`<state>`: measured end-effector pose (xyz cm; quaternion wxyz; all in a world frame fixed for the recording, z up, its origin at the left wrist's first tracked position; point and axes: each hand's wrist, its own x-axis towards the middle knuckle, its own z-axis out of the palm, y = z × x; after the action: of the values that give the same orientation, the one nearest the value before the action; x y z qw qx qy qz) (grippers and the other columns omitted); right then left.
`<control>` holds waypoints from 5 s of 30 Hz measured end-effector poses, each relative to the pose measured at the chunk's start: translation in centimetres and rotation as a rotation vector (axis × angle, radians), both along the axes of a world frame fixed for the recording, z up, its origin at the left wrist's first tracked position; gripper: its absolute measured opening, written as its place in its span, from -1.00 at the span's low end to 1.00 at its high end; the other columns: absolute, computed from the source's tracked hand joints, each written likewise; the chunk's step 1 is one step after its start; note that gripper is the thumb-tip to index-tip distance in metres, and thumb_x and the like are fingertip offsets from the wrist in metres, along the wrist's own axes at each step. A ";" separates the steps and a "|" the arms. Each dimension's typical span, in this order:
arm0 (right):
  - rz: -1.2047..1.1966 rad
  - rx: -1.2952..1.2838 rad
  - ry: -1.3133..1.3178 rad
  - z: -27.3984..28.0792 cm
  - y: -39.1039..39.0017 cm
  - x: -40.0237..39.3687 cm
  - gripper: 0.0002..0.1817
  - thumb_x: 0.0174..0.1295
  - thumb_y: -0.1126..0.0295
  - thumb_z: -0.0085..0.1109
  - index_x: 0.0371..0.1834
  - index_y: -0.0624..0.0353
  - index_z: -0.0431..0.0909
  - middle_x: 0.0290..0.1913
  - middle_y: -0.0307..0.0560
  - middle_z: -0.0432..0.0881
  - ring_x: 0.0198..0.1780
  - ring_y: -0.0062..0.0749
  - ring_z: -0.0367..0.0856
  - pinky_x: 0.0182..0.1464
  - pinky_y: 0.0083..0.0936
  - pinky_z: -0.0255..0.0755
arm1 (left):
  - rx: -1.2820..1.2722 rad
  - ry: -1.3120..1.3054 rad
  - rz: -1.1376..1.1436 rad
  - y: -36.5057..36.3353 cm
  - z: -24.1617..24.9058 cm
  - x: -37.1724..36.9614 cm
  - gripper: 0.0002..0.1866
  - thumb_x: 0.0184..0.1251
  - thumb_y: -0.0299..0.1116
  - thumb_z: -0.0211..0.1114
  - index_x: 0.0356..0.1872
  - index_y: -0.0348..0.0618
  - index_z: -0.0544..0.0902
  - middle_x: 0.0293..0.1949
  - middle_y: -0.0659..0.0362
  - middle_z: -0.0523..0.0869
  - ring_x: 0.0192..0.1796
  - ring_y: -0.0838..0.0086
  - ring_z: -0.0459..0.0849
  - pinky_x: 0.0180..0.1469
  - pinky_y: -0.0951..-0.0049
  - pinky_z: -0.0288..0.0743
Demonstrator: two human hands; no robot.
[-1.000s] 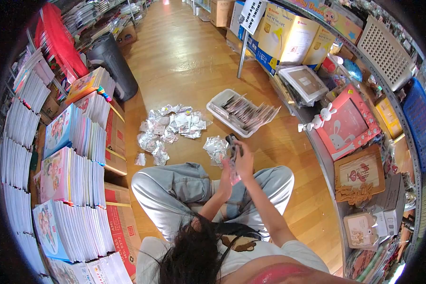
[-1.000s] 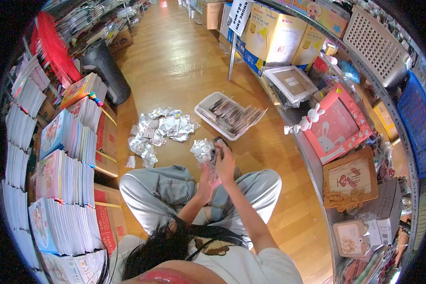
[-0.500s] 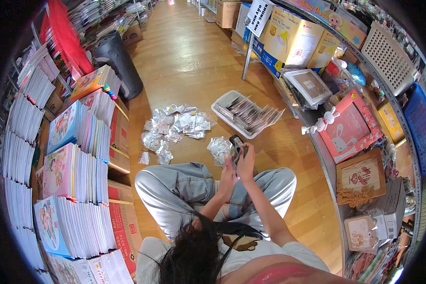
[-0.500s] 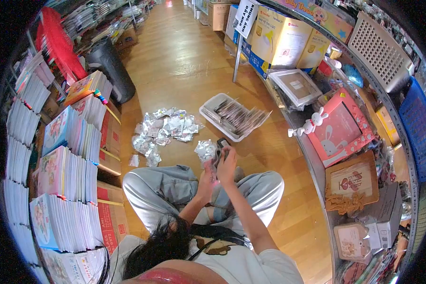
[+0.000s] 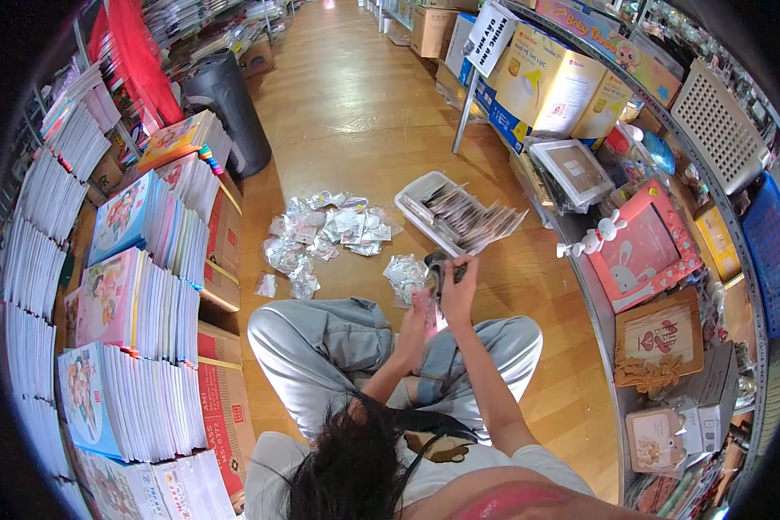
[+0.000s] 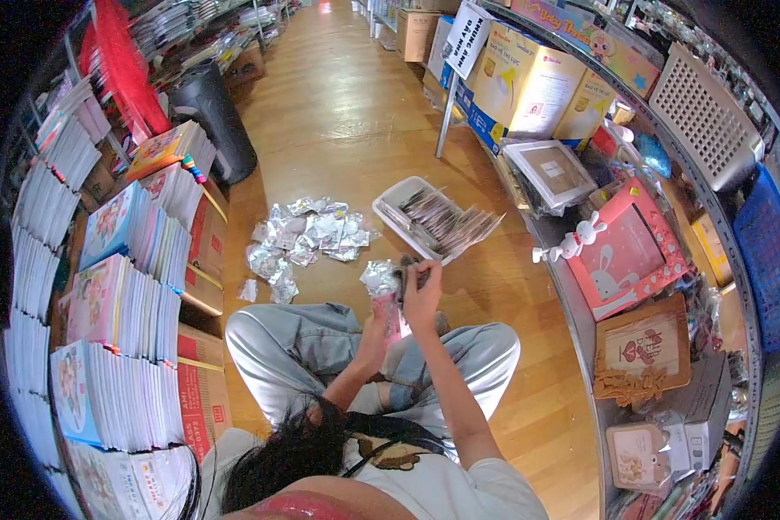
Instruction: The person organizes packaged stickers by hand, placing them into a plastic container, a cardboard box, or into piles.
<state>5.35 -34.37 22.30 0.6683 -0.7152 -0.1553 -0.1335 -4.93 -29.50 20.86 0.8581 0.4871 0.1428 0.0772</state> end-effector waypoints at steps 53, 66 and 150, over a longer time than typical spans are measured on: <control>0.203 0.003 0.003 -4.0 2.1 -7.9 -0.82 0.00 0.64 0.01 -0.30 0.23 0.36 -0.26 0.04 0.38 -0.11 -0.05 0.34 -0.02 -0.27 0.19 | -0.133 -0.203 0.161 3.7 1.4 1.0 -0.37 0.41 0.11 -0.27 0.20 -0.24 0.30 0.13 0.17 0.40 0.17 0.49 0.34 0.23 0.51 0.15; 0.160 -0.087 0.010 -0.6 3.2 -2.8 -0.81 0.05 0.68 -0.06 -0.25 0.28 0.35 -0.25 0.03 0.41 -0.13 -0.16 0.39 0.00 -0.42 0.23 | -0.074 -0.176 0.199 2.3 4.1 0.6 -0.30 0.32 0.26 -0.26 0.21 -0.14 0.28 0.00 0.27 0.46 0.00 0.59 0.44 0.01 0.52 0.33; 0.148 -0.282 -0.132 -1.5 0.3 -1.2 -0.82 0.00 0.60 0.15 -0.36 0.27 0.36 -0.34 0.07 0.41 -0.26 -0.01 0.43 -0.19 -0.33 0.33 | -0.155 0.055 0.110 1.4 1.1 0.5 -0.27 0.35 0.24 -0.36 0.28 -0.15 0.19 0.25 0.15 0.32 0.28 0.34 0.28 0.32 0.35 0.08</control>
<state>4.11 -34.09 20.84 0.5577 -0.7782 -0.2681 -0.1074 -4.47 -28.15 21.96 0.8834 0.4127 0.1982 0.0997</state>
